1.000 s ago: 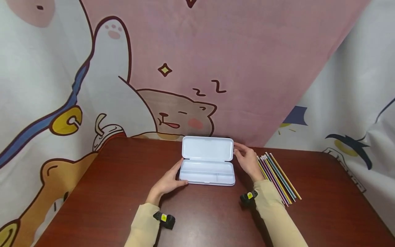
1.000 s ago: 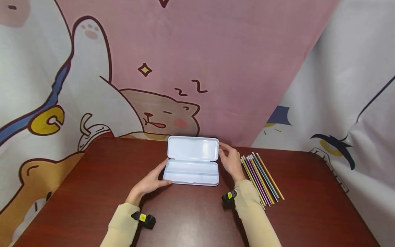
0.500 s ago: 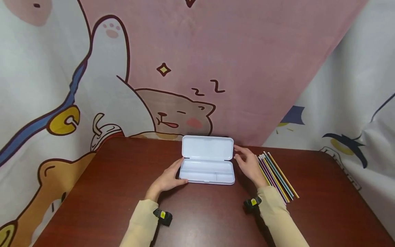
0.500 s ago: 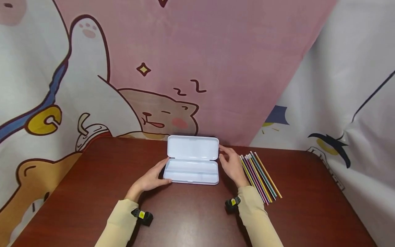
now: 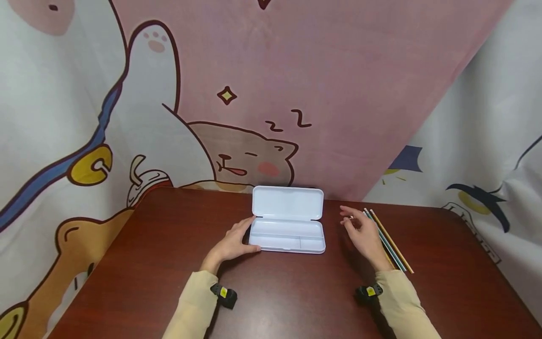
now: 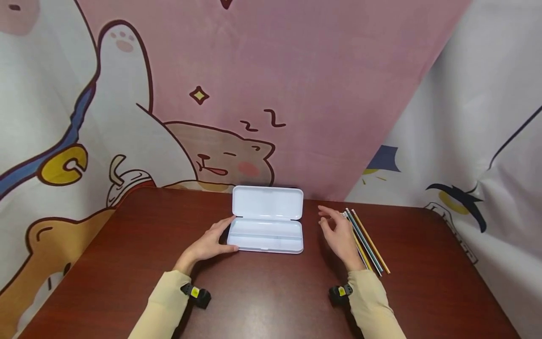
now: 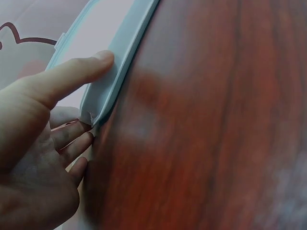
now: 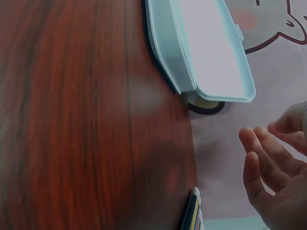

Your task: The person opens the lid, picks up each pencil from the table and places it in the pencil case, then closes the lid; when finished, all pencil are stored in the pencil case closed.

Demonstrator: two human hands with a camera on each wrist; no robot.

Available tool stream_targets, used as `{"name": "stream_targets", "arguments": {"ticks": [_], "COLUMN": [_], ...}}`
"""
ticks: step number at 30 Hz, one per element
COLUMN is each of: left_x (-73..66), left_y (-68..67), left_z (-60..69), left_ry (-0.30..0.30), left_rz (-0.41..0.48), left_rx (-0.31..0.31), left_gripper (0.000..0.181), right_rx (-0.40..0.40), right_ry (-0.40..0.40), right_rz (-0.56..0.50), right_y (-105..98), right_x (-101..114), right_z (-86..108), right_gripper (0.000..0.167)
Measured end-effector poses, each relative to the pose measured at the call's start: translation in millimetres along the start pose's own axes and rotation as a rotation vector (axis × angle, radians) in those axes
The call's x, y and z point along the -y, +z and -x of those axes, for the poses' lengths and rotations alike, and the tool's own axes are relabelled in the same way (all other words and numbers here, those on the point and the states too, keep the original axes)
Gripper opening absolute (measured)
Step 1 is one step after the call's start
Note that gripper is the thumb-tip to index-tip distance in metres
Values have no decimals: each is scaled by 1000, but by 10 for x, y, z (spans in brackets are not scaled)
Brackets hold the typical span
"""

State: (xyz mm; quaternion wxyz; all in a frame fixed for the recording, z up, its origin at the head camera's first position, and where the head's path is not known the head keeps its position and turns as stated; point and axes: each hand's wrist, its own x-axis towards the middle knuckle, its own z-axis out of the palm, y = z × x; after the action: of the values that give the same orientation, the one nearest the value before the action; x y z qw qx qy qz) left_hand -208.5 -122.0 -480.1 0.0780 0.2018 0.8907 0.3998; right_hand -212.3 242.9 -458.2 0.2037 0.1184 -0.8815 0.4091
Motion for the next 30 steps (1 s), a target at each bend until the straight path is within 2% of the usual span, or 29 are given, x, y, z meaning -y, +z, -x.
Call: {"name": "stream_targets", "arguments": {"ticks": [11, 23, 30], "left_x": [18, 42, 41], "left_y": [-3, -25, -33], "left_z": [-13, -45, -40], "left_ry": [-18, -39, -27], "left_rz": [3, 15, 33], "left_rx": [3, 13, 30], "left_gripper": [89, 89, 89], "right_rx": [-64, -16, 10], "right_ry": [-10, 17, 43], "right_rz": [18, 114, 148], "right_y": [-283, -574, -729], "right_x": [-96, -224, -301], "right_z": [137, 248, 358], "right_gripper": [31, 28, 28]}}
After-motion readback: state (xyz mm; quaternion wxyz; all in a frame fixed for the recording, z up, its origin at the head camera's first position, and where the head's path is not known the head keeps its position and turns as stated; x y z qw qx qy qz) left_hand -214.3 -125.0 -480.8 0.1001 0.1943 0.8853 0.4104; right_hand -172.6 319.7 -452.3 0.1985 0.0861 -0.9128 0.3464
